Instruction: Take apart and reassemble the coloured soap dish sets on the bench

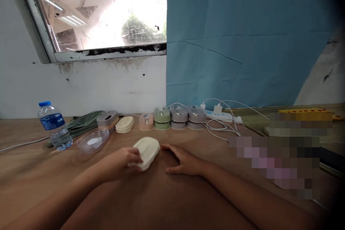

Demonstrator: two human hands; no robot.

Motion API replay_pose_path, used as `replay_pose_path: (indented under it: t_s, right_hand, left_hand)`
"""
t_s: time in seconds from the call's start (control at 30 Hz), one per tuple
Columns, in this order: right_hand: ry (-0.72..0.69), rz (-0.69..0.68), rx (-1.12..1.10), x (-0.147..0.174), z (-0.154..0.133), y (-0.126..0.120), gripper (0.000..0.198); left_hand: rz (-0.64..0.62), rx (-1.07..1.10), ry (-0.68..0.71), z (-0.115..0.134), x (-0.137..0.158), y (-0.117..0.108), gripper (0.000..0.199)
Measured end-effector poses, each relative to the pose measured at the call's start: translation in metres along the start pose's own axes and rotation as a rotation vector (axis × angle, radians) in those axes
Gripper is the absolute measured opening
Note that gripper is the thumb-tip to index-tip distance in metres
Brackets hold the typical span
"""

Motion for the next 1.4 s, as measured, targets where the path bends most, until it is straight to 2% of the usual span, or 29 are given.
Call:
replay_pose_path:
  t_s: [0.07,0.13,0.23,0.3,0.4,0.53,0.67,0.8,0.9,1.07,1.2,1.3,1.4]
  right_hand:
    - [0.025,-0.012,0.013,0.0,0.002,0.001,0.077]
    - [0.033,-0.018,0.026,0.0,0.003,0.001,0.075]
    - [0.029,-0.023,0.046,0.0,0.003,0.001,0.074]
    - [0.03,-0.029,0.056,0.0,0.003,0.001,0.074]
    - [0.026,-0.03,0.06,0.0,0.004,0.002,0.074]
    - [0.018,-0.021,0.059,0.001,0.003,0.002,0.073]
    - [0.011,-0.016,0.059,0.0,0.002,0.001,0.073]
    - [0.018,-0.017,0.076,0.0,0.002,0.001,0.073]
    - [0.021,-0.021,0.083,0.001,0.003,0.001,0.074]
    - [0.018,-0.016,0.084,0.001,0.002,0.001,0.074]
    - [0.012,-0.014,0.073,0.002,0.002,0.001,0.073]
    - [0.017,-0.013,0.079,0.002,0.002,0.001,0.076]
    - [0.008,0.053,0.077,0.002,0.0,-0.003,0.08]
  left_hand:
    - [0.14,-0.034,-0.015,-0.025,-0.008,-0.032,0.026]
    - [0.366,-0.089,-0.06,-0.057,-0.015,-0.07,0.03]
    - [0.503,-0.187,-0.213,-0.11,-0.029,-0.097,0.032]
    - [0.503,-0.229,-0.305,-0.139,-0.04,-0.1,0.032]
    - [0.463,-0.25,-0.363,-0.164,-0.052,-0.093,0.03]
    - [0.401,-0.266,-0.438,-0.181,-0.057,-0.08,0.025]
    - [0.387,-0.264,-0.507,-0.192,-0.052,-0.077,0.023]
    - [0.438,-0.271,-0.562,-0.195,-0.046,-0.083,0.032]
    - [0.508,-0.279,-0.524,-0.179,-0.053,-0.083,0.048]
    - [0.455,-0.197,-0.32,-0.14,-0.095,-0.048,0.053]
    - [0.441,-0.112,-0.291,-0.127,-0.112,-0.021,0.056]
    - [0.486,-0.065,-0.303,-0.117,-0.101,-0.015,0.049]
    - [0.519,-0.024,-0.299,-0.096,-0.073,-0.013,0.041]
Point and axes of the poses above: each hand's wrist, its own x-axis away from the middle knuckle, its own y-axis out of the palm, z = x × y, the point moved 9 cm from there along -x, towards the middle knuckle, and after that the axes turned 10 degrees about x, right-handed, at the moved point
